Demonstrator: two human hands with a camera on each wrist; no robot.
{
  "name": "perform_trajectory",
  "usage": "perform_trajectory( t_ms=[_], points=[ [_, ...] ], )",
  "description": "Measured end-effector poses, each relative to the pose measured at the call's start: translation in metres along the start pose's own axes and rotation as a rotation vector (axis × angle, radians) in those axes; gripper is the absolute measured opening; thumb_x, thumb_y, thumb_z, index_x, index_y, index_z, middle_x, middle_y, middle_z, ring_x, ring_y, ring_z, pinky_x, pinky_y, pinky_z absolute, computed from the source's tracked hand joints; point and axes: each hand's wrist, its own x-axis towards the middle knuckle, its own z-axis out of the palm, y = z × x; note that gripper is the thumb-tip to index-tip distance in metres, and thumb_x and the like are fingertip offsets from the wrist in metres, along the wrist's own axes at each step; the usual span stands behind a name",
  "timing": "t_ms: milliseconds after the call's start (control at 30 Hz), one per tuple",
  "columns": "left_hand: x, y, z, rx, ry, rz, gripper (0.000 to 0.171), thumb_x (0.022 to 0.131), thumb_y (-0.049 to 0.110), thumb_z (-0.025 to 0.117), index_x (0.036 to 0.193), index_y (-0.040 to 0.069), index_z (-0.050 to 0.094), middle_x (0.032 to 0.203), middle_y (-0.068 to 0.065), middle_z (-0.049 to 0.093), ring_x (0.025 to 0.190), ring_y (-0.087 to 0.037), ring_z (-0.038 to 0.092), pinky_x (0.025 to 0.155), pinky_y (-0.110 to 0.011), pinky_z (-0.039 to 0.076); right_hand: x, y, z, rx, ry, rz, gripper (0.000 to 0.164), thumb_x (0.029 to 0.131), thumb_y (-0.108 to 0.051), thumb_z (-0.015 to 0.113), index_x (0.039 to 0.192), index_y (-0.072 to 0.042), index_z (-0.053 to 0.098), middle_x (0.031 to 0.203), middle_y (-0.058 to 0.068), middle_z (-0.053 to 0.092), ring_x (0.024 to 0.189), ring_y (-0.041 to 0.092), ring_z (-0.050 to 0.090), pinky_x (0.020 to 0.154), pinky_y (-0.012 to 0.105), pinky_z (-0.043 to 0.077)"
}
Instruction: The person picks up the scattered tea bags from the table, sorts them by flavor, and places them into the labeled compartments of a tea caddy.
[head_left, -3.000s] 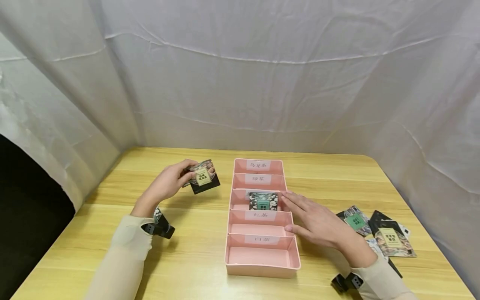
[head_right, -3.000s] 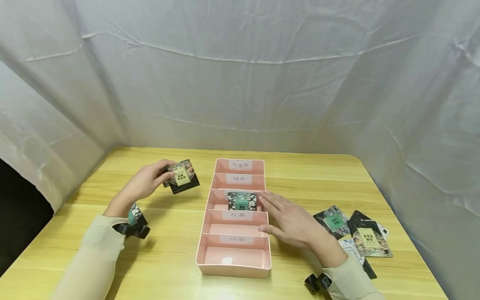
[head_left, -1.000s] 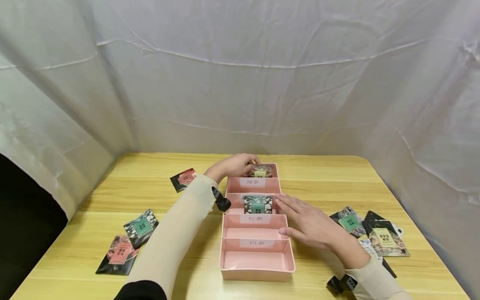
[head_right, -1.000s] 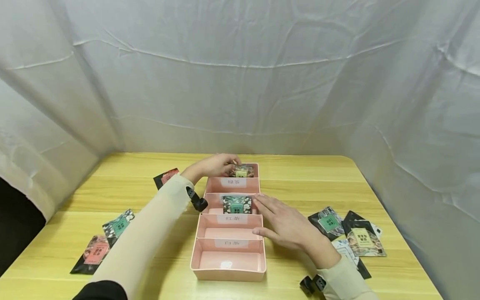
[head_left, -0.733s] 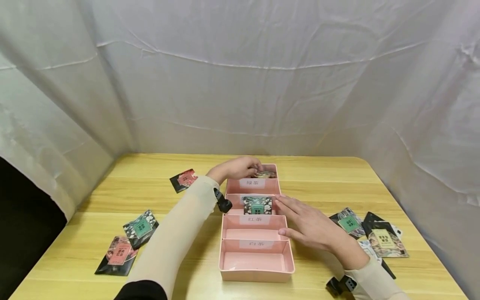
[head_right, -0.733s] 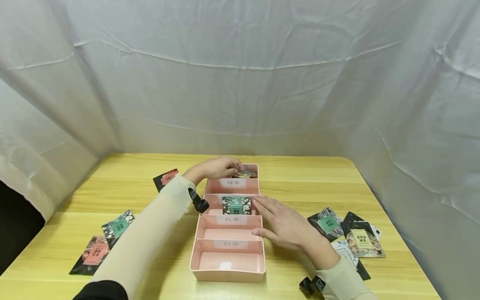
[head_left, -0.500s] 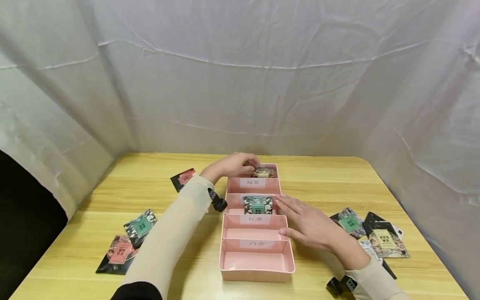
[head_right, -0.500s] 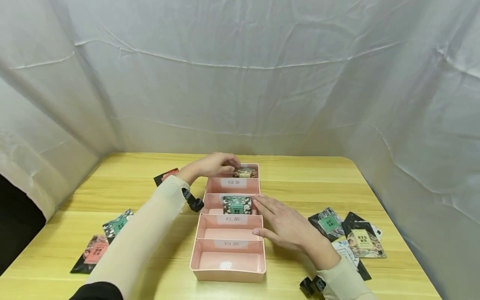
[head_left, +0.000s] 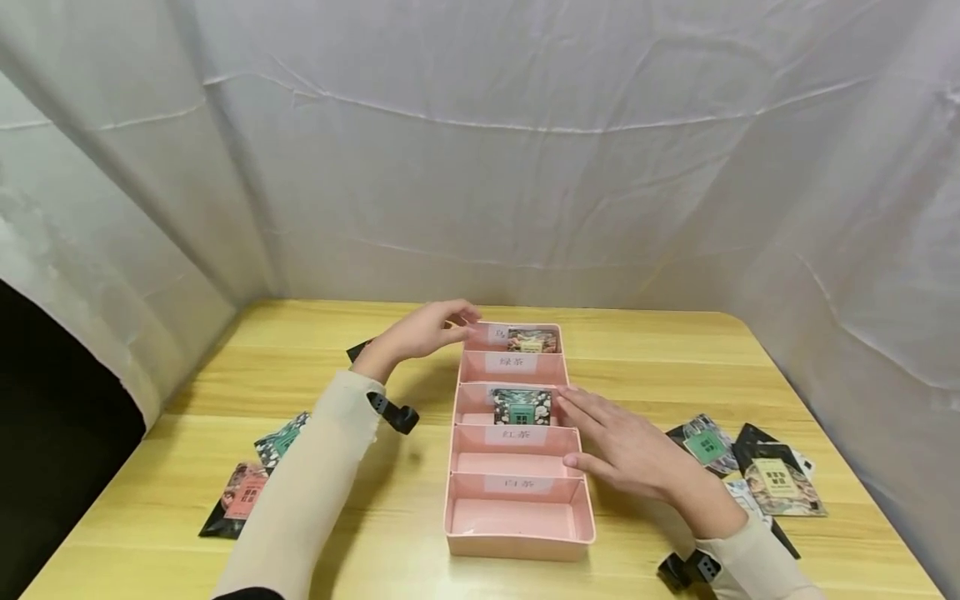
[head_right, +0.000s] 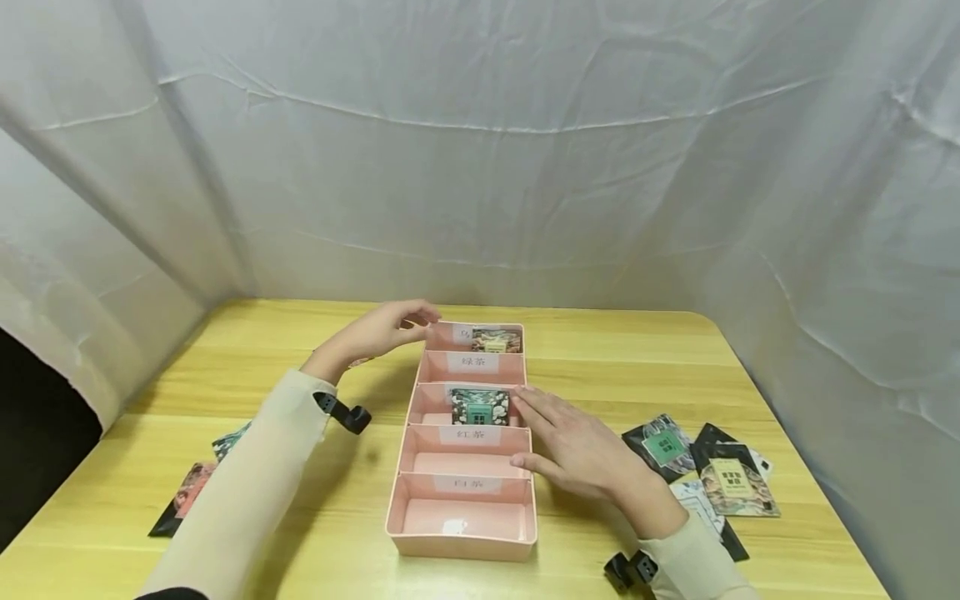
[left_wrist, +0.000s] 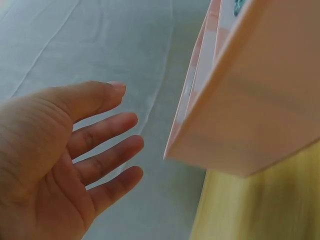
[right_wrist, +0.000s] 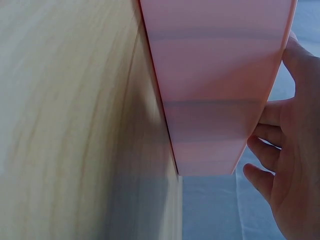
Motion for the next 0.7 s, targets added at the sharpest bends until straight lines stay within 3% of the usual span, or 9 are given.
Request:
perform_trajectory(
  t_ms=[200,400,600,700],
  points=[
    [-0.018,-0.017,-0.005,-0.059,0.084,-0.08,0.038,0.099,0.029,0.06,0.132,0.01,0.058,0.131,-0.007,0.059,0.123,-0.025,0.052,0.104,-0.046,0.042,-0.001,0.001,-0.001,0.005,0.008,0.001,0.076,0.097,-0.053,0.052,0.154,-0.009,0.029,0.159,0.007,0.027,0.142,0.03,0.031,0.111,0.049,0.033],
    [-0.034,-0.04,-0.006,-0.09,0.14,-0.199,0.04,0.099,0.034,0.06,0.134,0.016,0.057,0.137,-0.008,0.053,0.127,-0.038,0.046,0.084,-0.05,0.054,-0.003,0.0,0.0,0.0,0.012,0.0,0.075,0.097,-0.052,0.052,0.154,-0.009,0.03,0.159,0.008,0.028,0.141,0.031,0.032,0.11,0.05,0.035],
    [-0.053,-0.067,-0.009,-0.035,0.214,-0.222,0.04,0.099,0.025,0.061,0.135,0.009,0.056,0.137,-0.011,0.054,0.126,-0.035,0.049,0.103,-0.05,0.042,-0.004,-0.003,-0.001,-0.003,0.011,-0.007,0.075,0.097,-0.051,0.053,0.154,-0.008,0.03,0.158,0.009,0.028,0.141,0.03,0.032,0.11,0.048,0.034],
    [-0.062,-0.079,-0.009,-0.057,0.241,-0.247,0.042,0.098,0.021,0.062,0.136,0.006,0.054,0.138,-0.015,0.053,0.121,-0.038,0.052,0.101,-0.052,0.043,-0.004,-0.003,-0.001,-0.005,0.02,-0.013,0.075,0.097,-0.051,0.054,0.154,-0.007,0.031,0.158,0.009,0.029,0.141,0.03,0.032,0.11,0.048,0.034]
  ],
)
